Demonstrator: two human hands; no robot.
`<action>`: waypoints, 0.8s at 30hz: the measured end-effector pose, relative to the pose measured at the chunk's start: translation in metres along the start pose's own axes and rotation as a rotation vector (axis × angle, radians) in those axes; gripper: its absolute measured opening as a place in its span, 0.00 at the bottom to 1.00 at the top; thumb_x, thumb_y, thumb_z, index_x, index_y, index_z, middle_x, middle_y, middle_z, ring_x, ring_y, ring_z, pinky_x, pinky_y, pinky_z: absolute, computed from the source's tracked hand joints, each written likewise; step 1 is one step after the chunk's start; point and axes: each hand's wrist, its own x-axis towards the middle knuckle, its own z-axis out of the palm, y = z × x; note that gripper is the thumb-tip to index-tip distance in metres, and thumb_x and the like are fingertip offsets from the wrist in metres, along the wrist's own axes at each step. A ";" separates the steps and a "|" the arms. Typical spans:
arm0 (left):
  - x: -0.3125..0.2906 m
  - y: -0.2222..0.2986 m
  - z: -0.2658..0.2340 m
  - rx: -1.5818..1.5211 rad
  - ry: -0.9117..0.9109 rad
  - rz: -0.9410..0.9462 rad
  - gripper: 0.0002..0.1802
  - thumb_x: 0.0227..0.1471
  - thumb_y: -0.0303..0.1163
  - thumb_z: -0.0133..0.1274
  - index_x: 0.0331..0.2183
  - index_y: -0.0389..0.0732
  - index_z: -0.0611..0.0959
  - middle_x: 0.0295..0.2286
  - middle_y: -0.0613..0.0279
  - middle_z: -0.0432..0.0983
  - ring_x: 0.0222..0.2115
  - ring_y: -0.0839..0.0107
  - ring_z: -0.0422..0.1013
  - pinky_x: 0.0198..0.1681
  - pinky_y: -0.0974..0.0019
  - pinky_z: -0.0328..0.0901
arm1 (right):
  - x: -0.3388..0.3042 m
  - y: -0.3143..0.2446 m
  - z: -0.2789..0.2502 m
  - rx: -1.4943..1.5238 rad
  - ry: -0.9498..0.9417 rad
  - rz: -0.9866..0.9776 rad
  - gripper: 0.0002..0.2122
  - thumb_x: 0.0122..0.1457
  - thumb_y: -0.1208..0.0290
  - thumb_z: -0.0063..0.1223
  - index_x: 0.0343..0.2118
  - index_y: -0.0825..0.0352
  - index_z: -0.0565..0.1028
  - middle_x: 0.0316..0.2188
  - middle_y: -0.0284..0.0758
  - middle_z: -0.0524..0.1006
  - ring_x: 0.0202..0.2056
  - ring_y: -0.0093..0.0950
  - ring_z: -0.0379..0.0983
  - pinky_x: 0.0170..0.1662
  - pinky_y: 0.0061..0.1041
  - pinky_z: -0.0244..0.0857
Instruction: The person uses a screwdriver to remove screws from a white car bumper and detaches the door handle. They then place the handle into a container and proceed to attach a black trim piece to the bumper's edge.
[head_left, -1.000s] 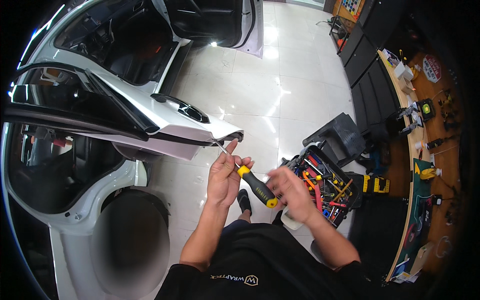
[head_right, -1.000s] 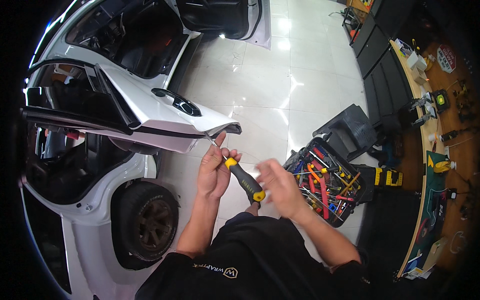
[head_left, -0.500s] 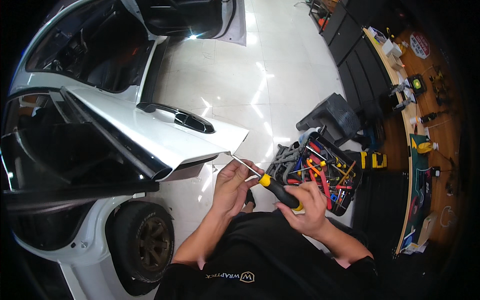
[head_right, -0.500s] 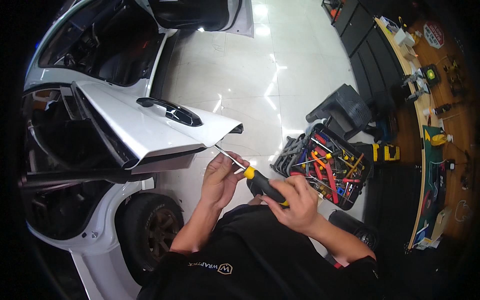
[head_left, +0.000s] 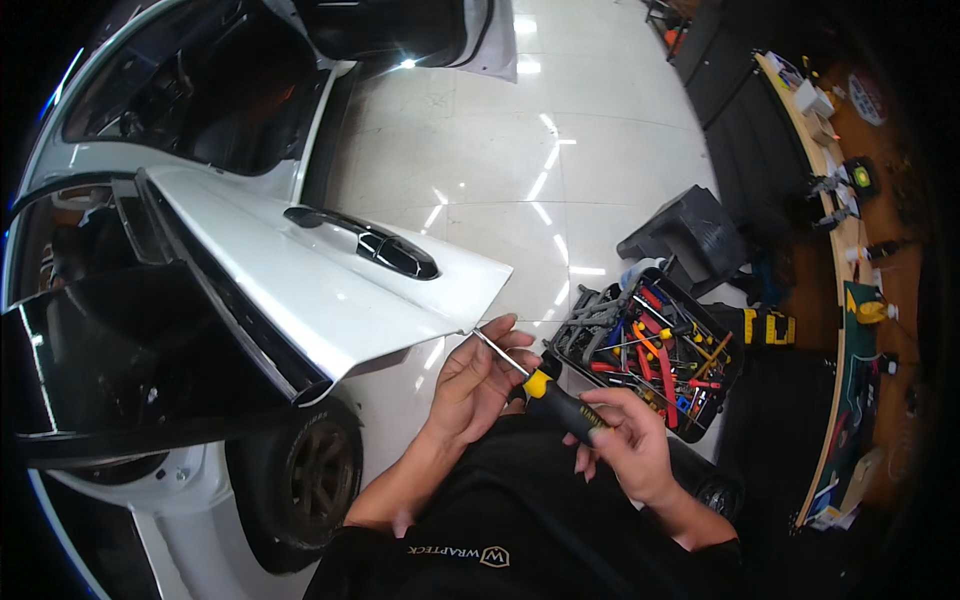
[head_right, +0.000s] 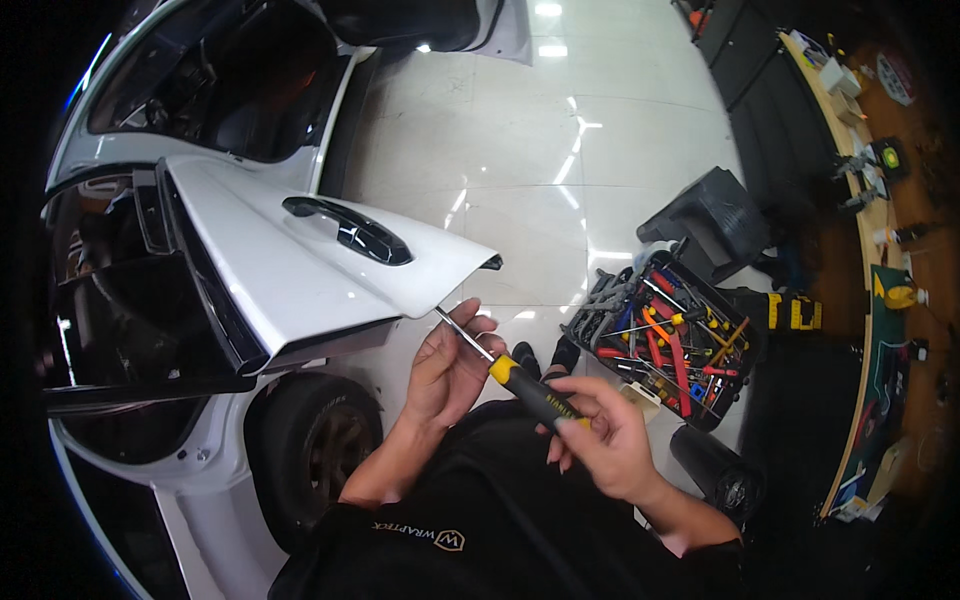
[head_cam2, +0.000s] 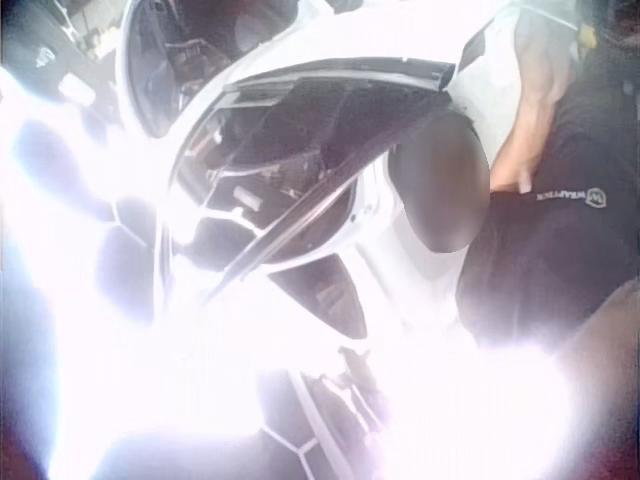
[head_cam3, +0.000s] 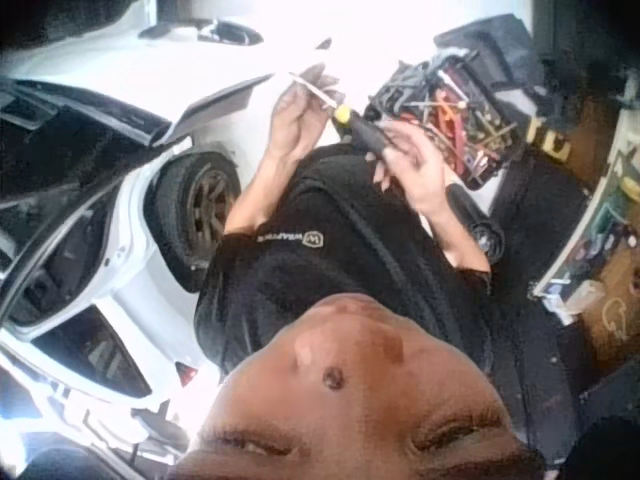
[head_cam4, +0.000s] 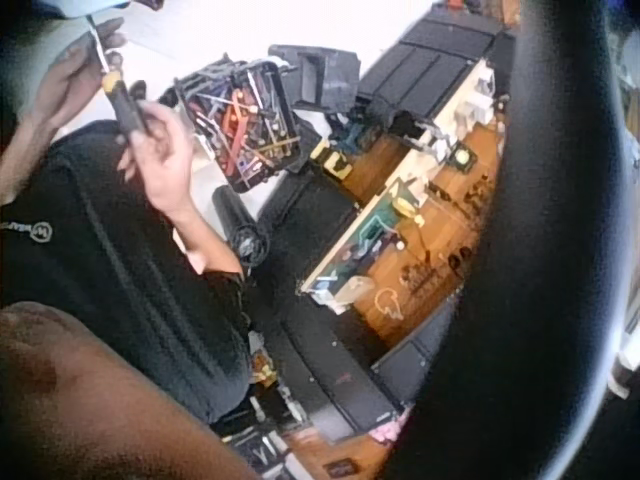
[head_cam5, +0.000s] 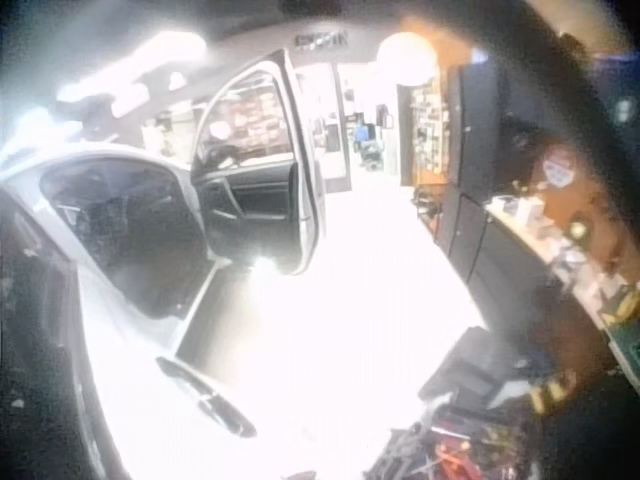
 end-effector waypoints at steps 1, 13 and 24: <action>0.000 0.001 0.006 -0.009 0.009 -0.009 0.19 0.66 0.36 0.50 0.55 0.39 0.75 0.42 0.54 0.80 0.47 0.59 0.76 0.52 0.55 0.69 | -0.001 -0.001 0.001 -0.171 0.014 -0.037 0.22 0.64 0.76 0.53 0.60 0.71 0.65 0.40 0.47 0.77 0.30 0.32 0.79 0.34 0.22 0.73; -0.018 -0.009 0.011 0.078 0.367 0.109 0.11 0.65 0.35 0.51 0.45 0.40 0.79 0.35 0.60 0.81 0.40 0.63 0.79 0.47 0.58 0.73 | 0.117 -0.057 0.001 -0.746 -0.127 -0.587 0.11 0.60 0.70 0.54 0.41 0.72 0.75 0.32 0.42 0.76 0.32 0.36 0.75 0.37 0.30 0.68; -0.013 0.002 0.006 0.128 0.277 0.019 0.11 0.65 0.36 0.51 0.44 0.39 0.77 0.35 0.59 0.79 0.41 0.62 0.78 0.52 0.55 0.71 | 0.271 -0.052 0.097 -0.929 -0.332 -0.483 0.32 0.56 0.46 0.59 0.51 0.70 0.69 0.24 0.46 0.78 0.30 0.39 0.76 0.35 0.36 0.66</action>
